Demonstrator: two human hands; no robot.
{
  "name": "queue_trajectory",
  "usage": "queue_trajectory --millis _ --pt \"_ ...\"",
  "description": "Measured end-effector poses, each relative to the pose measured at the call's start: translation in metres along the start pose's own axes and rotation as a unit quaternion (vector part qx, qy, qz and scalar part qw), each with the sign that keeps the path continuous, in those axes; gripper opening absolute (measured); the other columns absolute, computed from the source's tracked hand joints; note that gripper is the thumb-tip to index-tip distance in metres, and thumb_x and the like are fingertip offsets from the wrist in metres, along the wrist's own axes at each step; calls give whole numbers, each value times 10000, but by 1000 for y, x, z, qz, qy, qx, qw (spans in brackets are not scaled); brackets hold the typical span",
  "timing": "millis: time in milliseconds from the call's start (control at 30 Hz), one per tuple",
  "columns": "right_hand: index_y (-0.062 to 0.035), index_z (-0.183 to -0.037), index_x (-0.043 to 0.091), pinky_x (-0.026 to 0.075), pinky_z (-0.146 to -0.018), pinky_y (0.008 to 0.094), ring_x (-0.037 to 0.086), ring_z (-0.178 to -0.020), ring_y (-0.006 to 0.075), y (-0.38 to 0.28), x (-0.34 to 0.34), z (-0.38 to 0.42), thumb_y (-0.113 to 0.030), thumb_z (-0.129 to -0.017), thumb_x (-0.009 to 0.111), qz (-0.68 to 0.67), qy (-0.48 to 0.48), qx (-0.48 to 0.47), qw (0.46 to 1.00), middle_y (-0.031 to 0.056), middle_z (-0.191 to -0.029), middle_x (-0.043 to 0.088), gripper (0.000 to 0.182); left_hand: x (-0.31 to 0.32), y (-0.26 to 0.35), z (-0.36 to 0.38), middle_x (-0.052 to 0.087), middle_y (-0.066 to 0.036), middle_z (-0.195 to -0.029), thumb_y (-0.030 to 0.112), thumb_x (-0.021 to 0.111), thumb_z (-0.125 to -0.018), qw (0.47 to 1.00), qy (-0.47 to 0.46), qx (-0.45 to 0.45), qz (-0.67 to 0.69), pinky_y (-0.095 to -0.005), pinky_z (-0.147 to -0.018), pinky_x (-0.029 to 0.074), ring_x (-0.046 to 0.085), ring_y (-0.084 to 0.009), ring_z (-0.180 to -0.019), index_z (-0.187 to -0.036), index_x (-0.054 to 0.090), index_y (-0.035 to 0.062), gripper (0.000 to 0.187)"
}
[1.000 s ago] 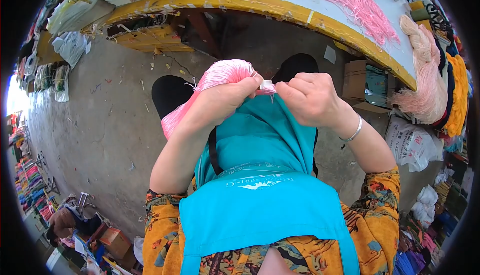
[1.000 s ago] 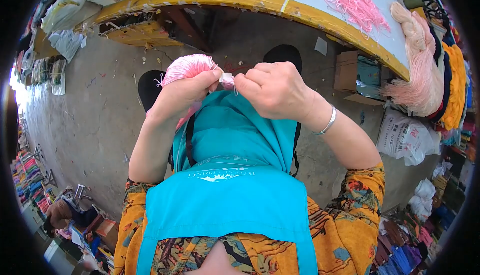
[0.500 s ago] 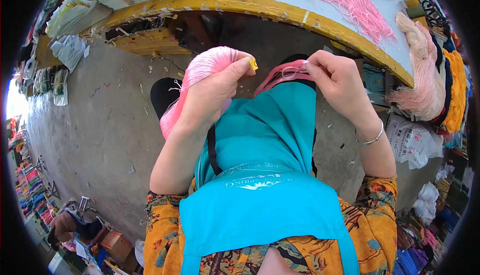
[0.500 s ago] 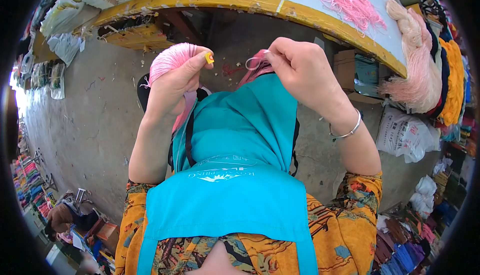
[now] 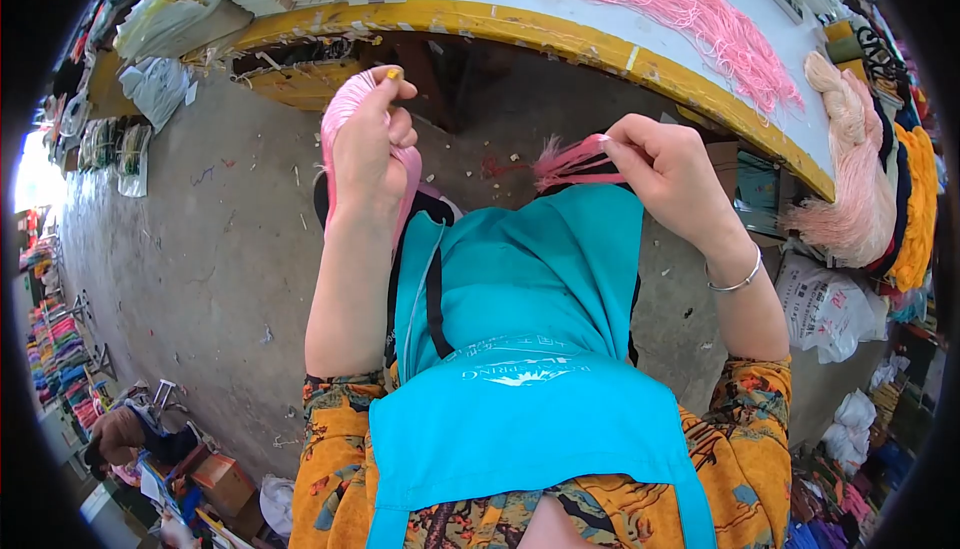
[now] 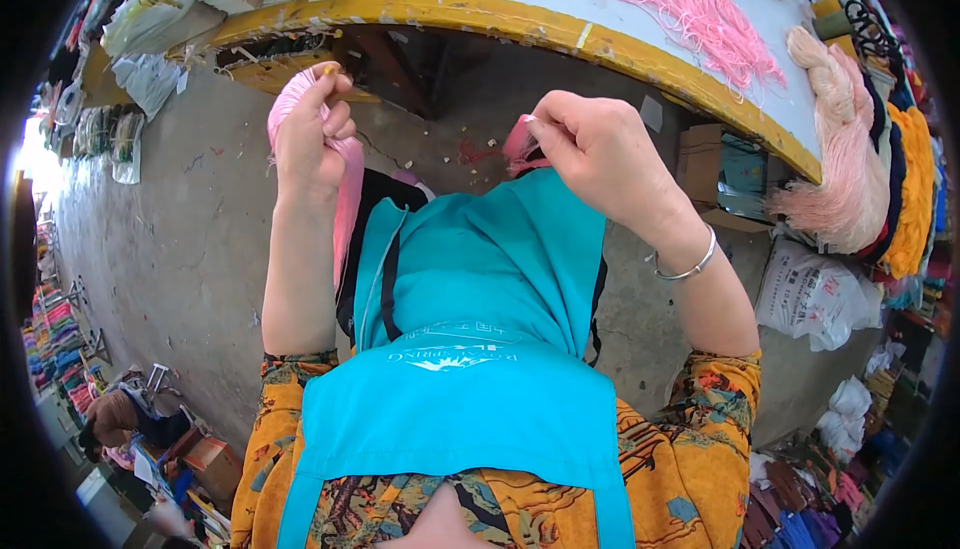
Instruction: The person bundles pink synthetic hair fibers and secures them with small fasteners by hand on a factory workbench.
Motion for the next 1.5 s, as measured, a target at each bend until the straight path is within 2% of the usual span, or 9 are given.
queue_trajectory --millis 367,667,967,1167,1267,1300,1367,1433,1500 --pt "15 -813 586 385 -504 325 471 -495 232 5 -6 -20 -121 -902 595 4 11 -38 999 142 -570 486 163 -34 25 -24 537 1 -767 206 641 -920 987 119 62 -87 -195 -472 262 336 -32 -505 -1173 620 48 299" --pt "15 -805 579 399 -507 333 491 -498 268 -15 -11 -35 -147 -906 590 28 2 -81 996 158 -577 503 191 -35 38 -15 659 -96 -1054 2 556 -886 982 57 112 -137 -177 -486 305 357 -28 -500 -1269 552 28 385" --pt "24 -837 609 390 -508 318 478 -511 188 -29 -21 -48 -132 -888 608 -11 -15 -111 994 126 -578 481 164 -10 53 11 691 -148 -996 213 539 -972 990 -133 39 -36 -173 -434 261 309 -13 -446 -1158 612 -28 313" --pt "40 -893 590 329 -533 241 377 -603 55 -91 -45 -48 -113 -938 585 152 -23 -213 965 -29 -649 434 160 35 101 64 685 -176 -1012 208 462 -995 958 -281 62 11 -170 -410 239 287 -2 -436 -1170 584 -69 350" --pt "3 -951 652 333 -473 226 431 -529 65 -118 -66 -44 -60 -891 595 160 -12 -221 962 7 -654 548 104 59 124 81 668 -208 -1080 202 444 -1002 943 -321 81 26 -170 -427 252 286 -5 -443 -1168 578 -73 348" --pt "18 -954 655 302 -442 217 407 -499 53 -129 -76 -42 -41 -882 594 143 -13 -230 963 4 -640 542 111 66 131 80 642 -166 -1143 197 383 -1034 899 -431 78 26 -156 -448 268 315 3 -461 -1240 524 -66 362" --pt "32 -957 658 273 -413 208 385 -470 41 -151 -90 -38 -24 -873 593 114 -9 -255 960 2 -630 538 120 90 138 100 650 -72 -952 213 380 -1039 932 -350 82 -36 -158 -450 268 312 8 -464 -1179 528 -60 340" --pt "31 -959 658 276 -416 207 389 -475 41 -178 -102 -44 -30 -875 592 107 5 -273 956 3 -635 541 123 110 156 109 646 -120 -1119 223 440 -1011 935 -301 176 -67 -155 -466 503 554 -35 -552 -1260 527 -13 355" --pt "30 -960 657 278 -419 207 393 -480 42 -186 -109 -52 -36 -877 591 107 17 -279 954 3 -640 543 125 130 173 106 646 -163 -1102 180 436 -1004 921 -333 192 -70 -190 -549 566 631 -100 -669 -1227 535 -39 328"
Point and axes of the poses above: each hand's wrist, its own z-axis away from the middle knuckle, its own x-axis out of the palm, y = z × x, the point moved 4 cm from there along -z, towards the middle knuckle
